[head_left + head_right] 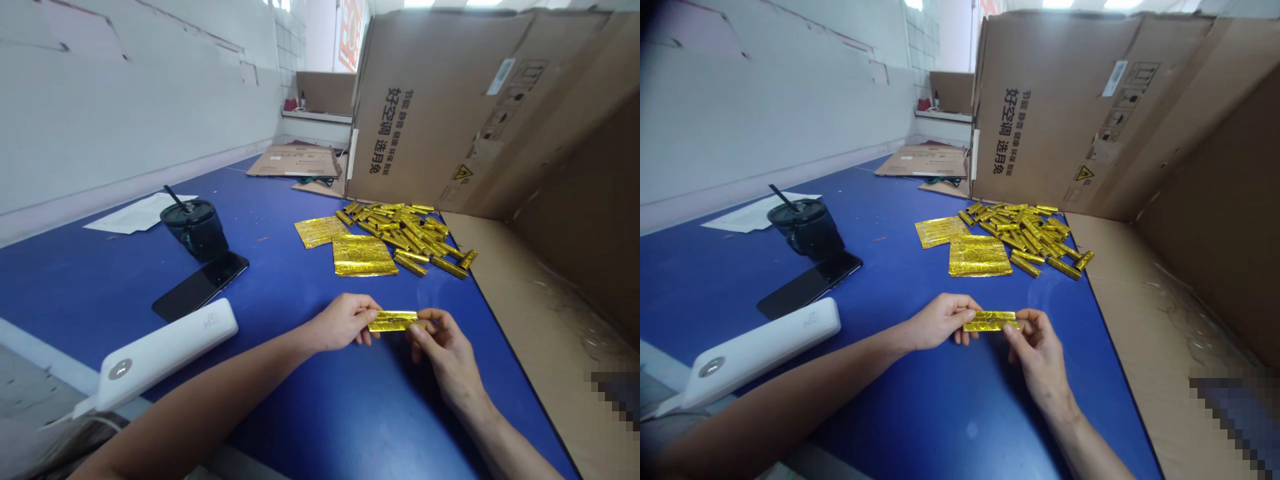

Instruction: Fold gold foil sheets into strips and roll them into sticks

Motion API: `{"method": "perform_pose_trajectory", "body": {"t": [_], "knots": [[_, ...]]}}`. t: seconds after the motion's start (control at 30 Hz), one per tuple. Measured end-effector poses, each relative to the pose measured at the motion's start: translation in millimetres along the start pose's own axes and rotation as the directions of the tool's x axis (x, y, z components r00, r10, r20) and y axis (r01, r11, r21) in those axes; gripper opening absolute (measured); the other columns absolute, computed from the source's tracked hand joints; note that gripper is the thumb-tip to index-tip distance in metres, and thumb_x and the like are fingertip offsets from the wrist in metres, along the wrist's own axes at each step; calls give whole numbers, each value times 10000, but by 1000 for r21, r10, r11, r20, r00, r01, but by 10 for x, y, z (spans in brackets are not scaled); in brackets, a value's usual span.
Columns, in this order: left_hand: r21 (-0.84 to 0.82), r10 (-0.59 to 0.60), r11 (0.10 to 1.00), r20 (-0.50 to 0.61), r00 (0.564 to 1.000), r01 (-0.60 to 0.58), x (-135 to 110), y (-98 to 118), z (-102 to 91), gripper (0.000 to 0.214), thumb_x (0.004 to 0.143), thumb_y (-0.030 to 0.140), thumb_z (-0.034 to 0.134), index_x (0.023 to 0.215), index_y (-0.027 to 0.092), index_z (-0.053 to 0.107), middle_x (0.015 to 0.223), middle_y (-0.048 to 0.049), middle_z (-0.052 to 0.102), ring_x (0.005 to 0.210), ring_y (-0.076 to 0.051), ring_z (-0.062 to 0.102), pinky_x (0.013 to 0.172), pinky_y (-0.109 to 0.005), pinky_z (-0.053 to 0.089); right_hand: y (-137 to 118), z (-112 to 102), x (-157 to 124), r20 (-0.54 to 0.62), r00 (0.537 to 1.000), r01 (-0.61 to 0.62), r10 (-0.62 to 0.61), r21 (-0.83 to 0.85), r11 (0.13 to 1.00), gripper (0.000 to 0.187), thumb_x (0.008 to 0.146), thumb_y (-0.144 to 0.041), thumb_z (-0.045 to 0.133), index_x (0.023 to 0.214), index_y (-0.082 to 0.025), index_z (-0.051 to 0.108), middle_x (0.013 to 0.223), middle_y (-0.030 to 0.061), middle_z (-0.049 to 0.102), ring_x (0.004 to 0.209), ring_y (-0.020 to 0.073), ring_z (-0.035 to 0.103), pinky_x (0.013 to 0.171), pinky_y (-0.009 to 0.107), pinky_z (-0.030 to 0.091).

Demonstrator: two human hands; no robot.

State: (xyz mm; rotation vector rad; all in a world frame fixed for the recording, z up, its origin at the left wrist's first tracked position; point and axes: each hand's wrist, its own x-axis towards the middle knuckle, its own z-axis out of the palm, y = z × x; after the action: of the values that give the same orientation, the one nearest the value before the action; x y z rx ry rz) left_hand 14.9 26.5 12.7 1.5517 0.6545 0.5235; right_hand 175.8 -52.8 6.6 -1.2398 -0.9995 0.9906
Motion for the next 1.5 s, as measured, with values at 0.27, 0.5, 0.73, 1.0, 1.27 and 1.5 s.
{"method": "perform_pose_trajectory", "body": {"t": [0.27,0.5,0.73,1.0,1.27,1.5], "knots": [[-66,-19,998,6,1000,19,2,27,-8,157,812,262,388,757,129,452,569,1,546,446,-76,512,429,-180,369,5,-28,4,7,1000,-8,8,-47,999,275,644,-326,667,798,-195,480,573,-51,510,413,73,442,386,194,359],[19,-20,1000,18,1000,19,-7,40,-20,146,746,248,477,678,120,496,546,41,449,468,-55,409,458,-177,339,-19,-38,2,61,997,-38,44,-99,994,201,670,-337,641,739,-178,539,563,-47,492,435,69,432,417,195,353],[298,27,953,69,997,-47,-60,34,26,203,721,243,529,901,150,533,641,30,528,564,-77,491,519,-180,365,15,-55,12,66,996,-48,60,-180,982,196,706,-356,597,679,-164,570,470,-46,481,423,77,402,427,205,310],[598,157,771,155,975,-219,-131,132,81,237,704,191,546,941,173,542,690,26,541,610,-91,497,602,-199,378,7,9,-30,81,994,-55,78,-258,964,235,687,-379,597,620,-157,554,456,-51,453,414,73,365,405,199,284],[725,209,629,192,959,-282,-155,99,136,120,710,164,477,806,160,549,703,-8,533,656,-124,502,622,-209,376,-18,54,-53,116,992,-18,57,-314,949,250,680,-395,592,608,-159,550,458,-49,440,424,78,366,401,201,290],[648,145,744,79,986,-161,-141,76,131,226,721,163,416,876,172,580,658,3,553,581,-108,488,532,-192,346,-45,49,-57,144,988,-31,62,-206,978,265,663,-379,624,822,-177,560,638,-3,558,489,103,462,443,223,391]]}}
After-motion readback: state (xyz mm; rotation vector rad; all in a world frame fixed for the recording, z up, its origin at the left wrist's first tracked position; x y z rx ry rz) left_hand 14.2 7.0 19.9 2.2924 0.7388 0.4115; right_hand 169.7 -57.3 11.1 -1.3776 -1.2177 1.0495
